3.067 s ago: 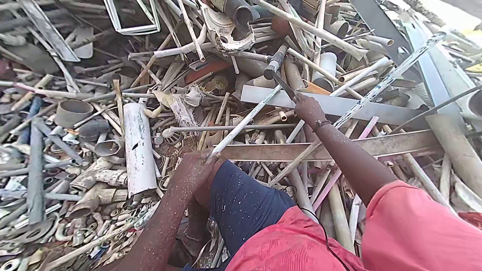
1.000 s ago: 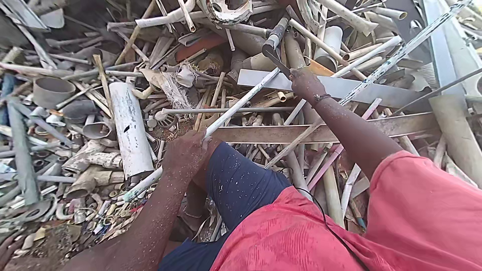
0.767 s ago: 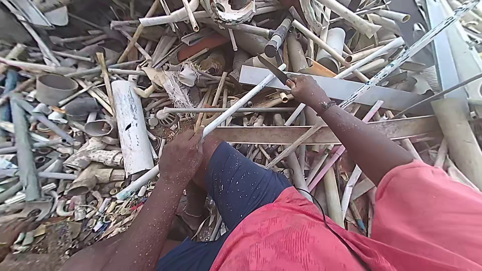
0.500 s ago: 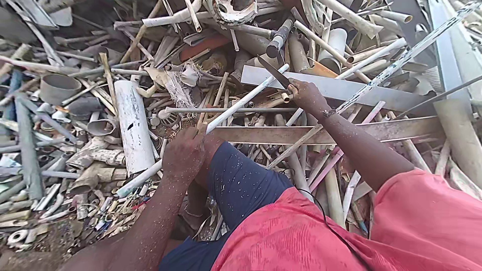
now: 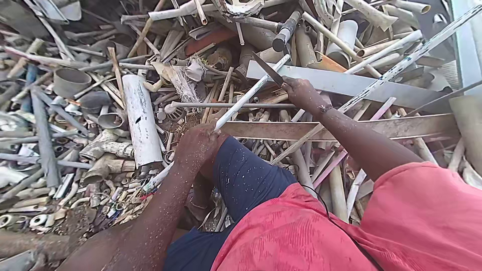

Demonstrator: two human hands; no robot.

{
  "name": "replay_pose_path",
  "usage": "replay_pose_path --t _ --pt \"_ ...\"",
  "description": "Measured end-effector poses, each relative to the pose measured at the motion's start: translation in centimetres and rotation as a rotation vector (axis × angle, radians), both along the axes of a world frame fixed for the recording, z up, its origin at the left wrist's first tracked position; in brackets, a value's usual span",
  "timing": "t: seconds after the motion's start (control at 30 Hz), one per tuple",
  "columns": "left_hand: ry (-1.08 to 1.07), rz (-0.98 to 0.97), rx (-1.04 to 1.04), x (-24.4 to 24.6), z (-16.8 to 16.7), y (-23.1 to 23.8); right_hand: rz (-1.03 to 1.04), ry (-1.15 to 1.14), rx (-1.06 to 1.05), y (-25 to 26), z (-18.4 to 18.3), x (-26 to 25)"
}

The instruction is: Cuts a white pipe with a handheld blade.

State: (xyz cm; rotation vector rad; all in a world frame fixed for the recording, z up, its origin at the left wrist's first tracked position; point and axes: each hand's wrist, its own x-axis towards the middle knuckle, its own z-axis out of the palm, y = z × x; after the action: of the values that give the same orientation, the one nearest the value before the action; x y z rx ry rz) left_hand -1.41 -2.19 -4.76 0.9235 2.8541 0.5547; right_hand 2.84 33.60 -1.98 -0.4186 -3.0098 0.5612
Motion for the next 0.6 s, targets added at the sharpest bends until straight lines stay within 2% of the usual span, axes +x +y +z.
replay_pose_path --t 0.07,0.2,0.27,0.37,0.5,0.6 --pt "-0.095 0.006 0.075 -0.4 0.2 -0.1 0.080 -0.006 0.027 -2.0 0.3 0.6" --pt "-0.219 0.000 0.115 -0.3 0.8 0.4 -0.110 0.006 0.007 2.7 -0.5 -0.8" --pt "-0.247 0.014 0.097 -0.9 1.2 0.6 -0.047 -0.004 -0.002 1.9 -0.1 -0.9" --pt "-0.288 0.041 0.187 -1.7 0.8 0.1 0.066 -0.060 0.018 -0.9 1.5 0.2" --pt "-0.497 0.106 0.216 -1.2 1.3 0.8 -0.136 -0.072 0.064 2.8 1.3 -1.6" --pt "-0.608 0.163 0.251 -1.3 2.0 1.0 -0.003 -0.090 0.013 -0.9 2.1 -0.7"
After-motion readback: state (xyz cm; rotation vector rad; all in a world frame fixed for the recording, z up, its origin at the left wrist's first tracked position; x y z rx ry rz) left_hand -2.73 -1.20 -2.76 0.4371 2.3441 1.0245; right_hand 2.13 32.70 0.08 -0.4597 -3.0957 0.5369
